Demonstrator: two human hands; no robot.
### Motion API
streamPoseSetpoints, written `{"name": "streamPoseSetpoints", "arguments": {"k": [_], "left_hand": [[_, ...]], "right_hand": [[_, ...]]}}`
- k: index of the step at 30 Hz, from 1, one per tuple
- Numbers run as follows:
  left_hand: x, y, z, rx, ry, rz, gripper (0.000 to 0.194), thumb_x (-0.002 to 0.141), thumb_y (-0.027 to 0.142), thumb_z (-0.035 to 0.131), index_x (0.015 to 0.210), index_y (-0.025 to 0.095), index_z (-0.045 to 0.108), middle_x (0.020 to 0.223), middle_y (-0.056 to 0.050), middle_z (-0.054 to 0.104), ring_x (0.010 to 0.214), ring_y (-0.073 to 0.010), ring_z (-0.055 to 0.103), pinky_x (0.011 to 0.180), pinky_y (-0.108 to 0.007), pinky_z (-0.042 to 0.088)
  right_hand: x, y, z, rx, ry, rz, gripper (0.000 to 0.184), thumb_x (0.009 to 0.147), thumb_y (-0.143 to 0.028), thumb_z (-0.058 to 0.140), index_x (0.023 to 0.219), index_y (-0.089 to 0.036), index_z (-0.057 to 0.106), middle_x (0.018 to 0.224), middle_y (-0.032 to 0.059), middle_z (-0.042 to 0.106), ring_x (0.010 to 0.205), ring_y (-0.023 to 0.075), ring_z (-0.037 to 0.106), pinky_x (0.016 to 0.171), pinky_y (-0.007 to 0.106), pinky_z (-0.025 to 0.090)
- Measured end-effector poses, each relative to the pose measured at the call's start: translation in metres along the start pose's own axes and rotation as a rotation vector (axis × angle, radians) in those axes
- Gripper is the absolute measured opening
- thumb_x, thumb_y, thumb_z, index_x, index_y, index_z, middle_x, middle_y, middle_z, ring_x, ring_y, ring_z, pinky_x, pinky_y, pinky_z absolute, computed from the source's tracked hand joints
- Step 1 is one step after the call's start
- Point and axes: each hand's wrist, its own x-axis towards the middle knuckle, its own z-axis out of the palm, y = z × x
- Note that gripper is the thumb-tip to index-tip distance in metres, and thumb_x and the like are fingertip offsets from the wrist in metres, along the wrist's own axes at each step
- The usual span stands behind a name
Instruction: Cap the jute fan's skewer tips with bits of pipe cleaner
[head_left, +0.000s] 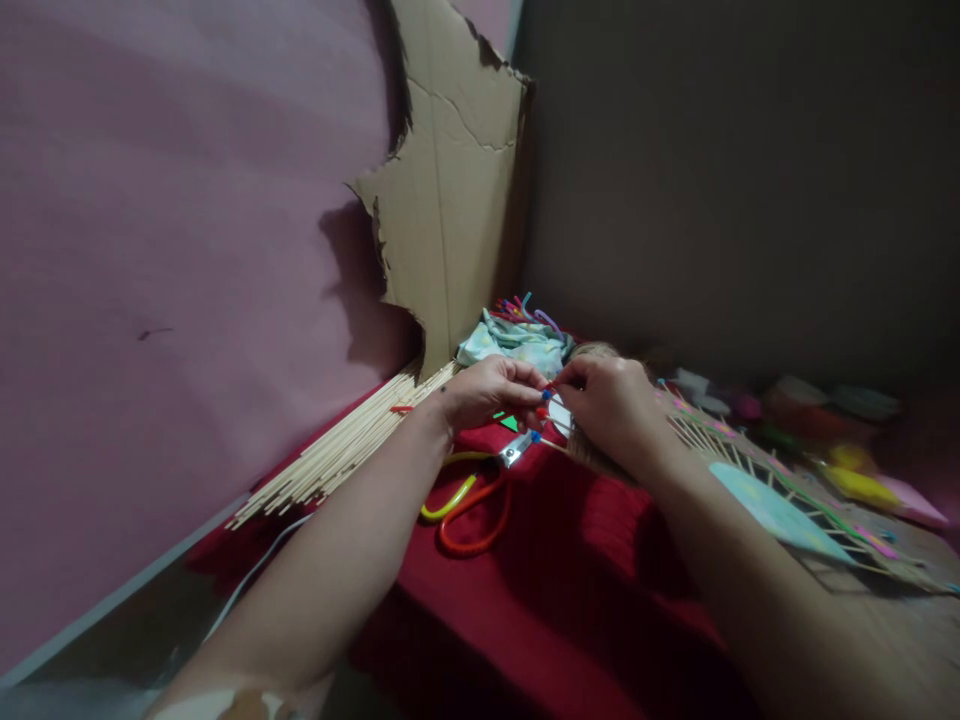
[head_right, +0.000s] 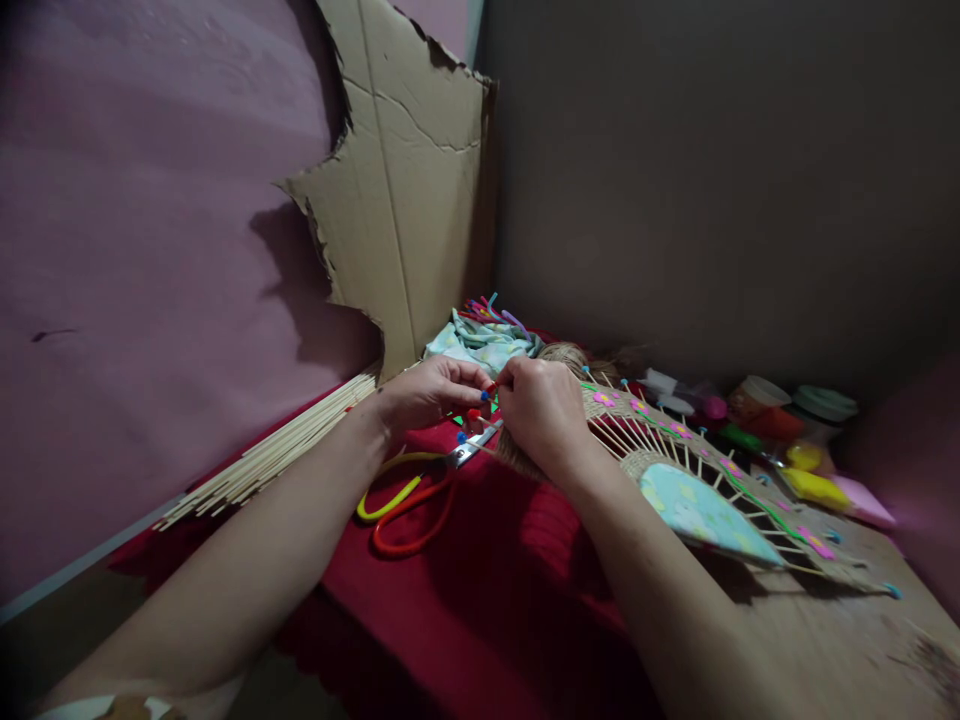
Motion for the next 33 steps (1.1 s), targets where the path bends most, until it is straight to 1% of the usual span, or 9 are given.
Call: {"name": "streamPoseSetpoints", "arguments": {"k": [4,7,12,16,20,22,25,28,33], "left_hand": [[-0.006,0.01,0.002,0.156,0.013,-0.02,0.012,0.068,0.017,0.065,0.074,0.009,0.059,0.06,-0.002,0.059,0.047,-0.0094,0.054,0.046,-0.022,0.041],[-0.01,0.019,0.007,0.383,0.019,0.039,0.003,0.068,0.012,0.058,0.07,0.011,0.06,0.056,0.002,0.053,0.046,-0.0053,0.044,0.045,-0.02,0.034],[-0.007,0.02,0.01,0.746,0.157,0.302,0.008,0.075,0.017,0.056,0.072,0.014,0.062,0.064,0.002,0.053,0.061,-0.0085,0.047,0.057,-0.022,0.037],[0.001,0.011,0.009,0.751,0.282,0.423,0.009,0.075,0.021,0.059,0.07,0.014,0.062,0.069,0.0,0.056,0.068,-0.0103,0.051,0.064,-0.023,0.04],[0.006,0.004,0.01,0.519,0.294,0.251,0.011,0.074,0.024,0.059,0.074,0.013,0.061,0.057,0.002,0.052,0.05,-0.0073,0.046,0.048,-0.021,0.036],[0.006,0.001,0.01,0.38,0.253,0.143,0.013,0.073,0.025,0.059,0.074,0.012,0.06,0.052,0.004,0.049,0.043,-0.0062,0.042,0.043,-0.02,0.032],[0.006,-0.001,0.011,0.247,0.182,0.072,0.011,0.068,0.022,0.062,0.069,0.012,0.059,0.05,0.004,0.047,0.039,-0.0044,0.038,0.04,-0.02,0.027],[0.003,-0.001,0.011,0.25,0.156,0.07,0.008,0.066,0.019,0.063,0.066,0.011,0.06,0.049,0.004,0.047,0.04,-0.0035,0.036,0.04,-0.02,0.025],[-0.002,0.007,0.008,0.336,0.122,0.046,0.012,0.068,0.021,0.061,0.071,0.01,0.064,0.051,0.002,0.05,0.043,-0.0052,0.041,0.043,-0.02,0.032]], "right_hand": [[-0.001,-0.001,0.001,-0.011,-0.002,0.009,0.017,0.074,-0.015,0.055,0.077,-0.017,0.072,0.076,0.0067,0.07,0.072,0.0178,0.062,0.065,0.026,0.039],[0.0,0.0,0.003,0.006,-0.018,0.007,0.018,0.074,-0.015,0.055,0.078,-0.017,0.072,0.076,0.0069,0.07,0.071,0.0167,0.062,0.064,0.024,0.039],[0.001,0.004,0.007,0.015,-0.041,0.003,0.019,0.075,-0.015,0.054,0.079,-0.017,0.072,0.075,0.0065,0.069,0.069,0.0159,0.061,0.064,0.024,0.038],[0.001,0.003,0.008,0.043,-0.092,-0.007,0.019,0.074,-0.014,0.054,0.079,-0.018,0.072,0.072,0.0054,0.068,0.064,0.0141,0.058,0.061,0.023,0.038],[-0.001,0.001,0.004,0.038,-0.06,-0.018,0.018,0.075,-0.015,0.054,0.078,-0.017,0.072,0.073,0.0063,0.068,0.065,0.0146,0.058,0.063,0.024,0.038],[-0.001,0.0,0.002,0.027,-0.056,-0.013,0.019,0.075,-0.015,0.054,0.078,-0.017,0.072,0.074,0.0066,0.069,0.067,0.0151,0.059,0.063,0.024,0.038],[-0.001,0.0,0.002,0.006,-0.049,0.002,0.019,0.075,-0.017,0.054,0.08,-0.018,0.072,0.074,0.0068,0.069,0.068,0.016,0.06,0.063,0.024,0.037],[0.0,0.001,0.003,-0.001,-0.034,0.012,0.018,0.074,-0.017,0.054,0.079,-0.017,0.072,0.075,0.0072,0.069,0.069,0.0162,0.06,0.064,0.025,0.038],[0.002,0.003,0.006,0.012,-0.02,0.011,0.016,0.073,-0.015,0.056,0.077,-0.016,0.072,0.076,0.0079,0.07,0.071,0.0166,0.061,0.064,0.024,0.038]]}}
